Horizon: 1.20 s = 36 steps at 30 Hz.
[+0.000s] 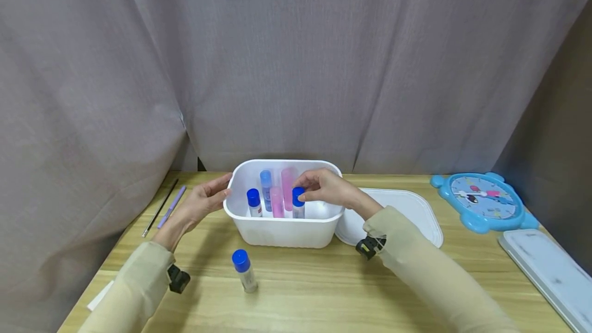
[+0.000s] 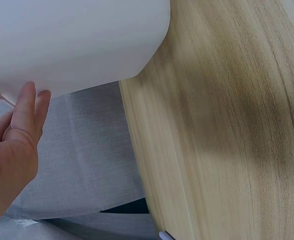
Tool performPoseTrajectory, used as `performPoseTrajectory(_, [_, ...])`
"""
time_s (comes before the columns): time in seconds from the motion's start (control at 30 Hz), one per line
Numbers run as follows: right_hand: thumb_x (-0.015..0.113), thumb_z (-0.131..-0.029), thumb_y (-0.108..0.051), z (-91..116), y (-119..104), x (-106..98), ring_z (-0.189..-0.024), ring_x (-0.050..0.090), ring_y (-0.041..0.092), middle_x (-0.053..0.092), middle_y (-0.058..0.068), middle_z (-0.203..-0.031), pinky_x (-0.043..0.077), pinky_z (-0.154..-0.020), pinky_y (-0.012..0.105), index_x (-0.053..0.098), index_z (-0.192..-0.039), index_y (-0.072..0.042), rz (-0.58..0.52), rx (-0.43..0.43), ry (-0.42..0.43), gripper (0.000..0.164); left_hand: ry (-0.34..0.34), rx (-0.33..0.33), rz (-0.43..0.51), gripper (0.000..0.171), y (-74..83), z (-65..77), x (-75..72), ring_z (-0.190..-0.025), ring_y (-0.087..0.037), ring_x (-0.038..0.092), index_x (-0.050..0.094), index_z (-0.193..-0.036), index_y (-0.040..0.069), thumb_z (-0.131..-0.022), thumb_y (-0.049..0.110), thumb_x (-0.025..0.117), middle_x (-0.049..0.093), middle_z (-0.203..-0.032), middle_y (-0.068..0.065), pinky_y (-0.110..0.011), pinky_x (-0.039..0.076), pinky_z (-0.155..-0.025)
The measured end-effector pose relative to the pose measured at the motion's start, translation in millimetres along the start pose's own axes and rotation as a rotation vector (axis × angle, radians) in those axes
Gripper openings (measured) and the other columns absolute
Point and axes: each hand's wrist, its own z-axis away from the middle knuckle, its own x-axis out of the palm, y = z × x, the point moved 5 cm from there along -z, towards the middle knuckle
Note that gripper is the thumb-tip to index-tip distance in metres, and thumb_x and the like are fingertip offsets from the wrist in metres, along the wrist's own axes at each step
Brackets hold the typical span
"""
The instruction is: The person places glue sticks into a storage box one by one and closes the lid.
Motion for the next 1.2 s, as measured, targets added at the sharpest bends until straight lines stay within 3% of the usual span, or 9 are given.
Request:
performPoseTrajectory(0.23, [0.067,-0.084,0.001,-2.8,0.0,3.9,-0.090,0.065,0.020,0.068,0.016,-0.098,0.055,-0.087,0.030,0.064,-0.104,0.006,0.093,-0.001,-0.039,0.022,-0.007,0.005,0.010,0.057,0.7,0.1,0.6,-0.133,-0.039,0.032,0.022,-0.147,-0.003,-0.099,0.012,0.048,0.025,-0.150,-0.026,-0.042,0.039,-0.105])
performPoseTrajectory(0.57, [0.066,-0.085,0.001,-0.6,-1.2,5.5,-0.102,0.063,0.029,0.064,0.023,-0.112,0.054,-0.090,0.032,0.060,-0.113,0.010,0.061,0.012,-0.078,0.030,0.000,-0.006,0.010,0.057,-0.7,-0.8,-0.6,-0.134,-0.038,0.033,0.022,-0.148,-0.001,-0.099,0.012,0.048,0.026,-0.151,-0.024,-0.042,0.040,-0.104])
performPoseTrajectory(0.73, [0.065,-0.085,0.002,4.1,-17.1,1.5,-0.104,0.062,0.035,0.063,0.028,-0.112,0.054,-0.090,0.035,0.058,-0.114,0.013,0.050,-0.101,0.039,0.031,0.000,-0.019,0.005,0.056,-0.9,-1.3,-1.7,-0.135,-0.036,0.033,0.023,-0.148,0.001,-0.099,0.012,0.048,0.025,-0.151,-0.022,-0.042,0.039,-0.105])
performPoseTrajectory(0.83, [0.065,-0.085,0.002,9.3,-34.2,4.8,-0.099,0.065,0.031,0.065,0.025,-0.108,0.056,-0.086,0.032,0.061,-0.111,0.011,-0.006,-0.157,0.134,0.027,0.005,-0.025,-0.002,0.056,-0.9,-1.3,-2.5,-0.135,-0.036,0.033,0.023,-0.148,0.001,-0.099,0.012,0.048,0.026,-0.151,-0.022,-0.040,0.040,-0.104])
performPoseTrajectory(0.9, [0.065,-0.085,0.002,12.6,-46.0,14.1,-0.097,0.065,0.028,0.066,0.023,-0.107,0.057,-0.083,0.030,0.062,-0.110,0.009,-0.079,-0.173,0.139,0.026,0.005,-0.021,-0.008,0.056,-0.6,-1.0,-2.6,-0.135,-0.036,0.032,0.023,-0.148,0.000,-0.099,0.013,0.048,0.026,-0.151,-0.022,-0.037,0.042,-0.103])
performPoseTrajectory(1.03, [0.064,-0.086,0.002,17.8,-64.7,47.0,-0.100,0.065,0.023,0.065,0.025,-0.109,0.056,-0.085,0.026,0.061,-0.113,0.008,-0.184,-0.200,0.003,0.028,-0.009,0.002,0.007,0.056,0.0,-0.9,-1.7,-0.134,-0.037,0.031,0.022,-0.148,-0.002,-0.099,0.012,0.047,0.025,-0.151,-0.024,-0.029,0.046,-0.100])
performPoseTrajectory(1.2, [0.065,-0.086,0.000,20.9,-68.9,91.0,-0.107,0.062,0.017,0.063,0.021,-0.117,0.054,-0.090,0.026,0.058,-0.119,0.005,-0.224,-0.187,-0.217,0.035,-0.025,0.025,0.009,0.056,0.2,-0.1,0.4,-0.134,-0.038,0.031,0.021,-0.147,-0.004,-0.099,0.012,0.047,0.025,-0.150,-0.026,-0.028,0.046,-0.100])
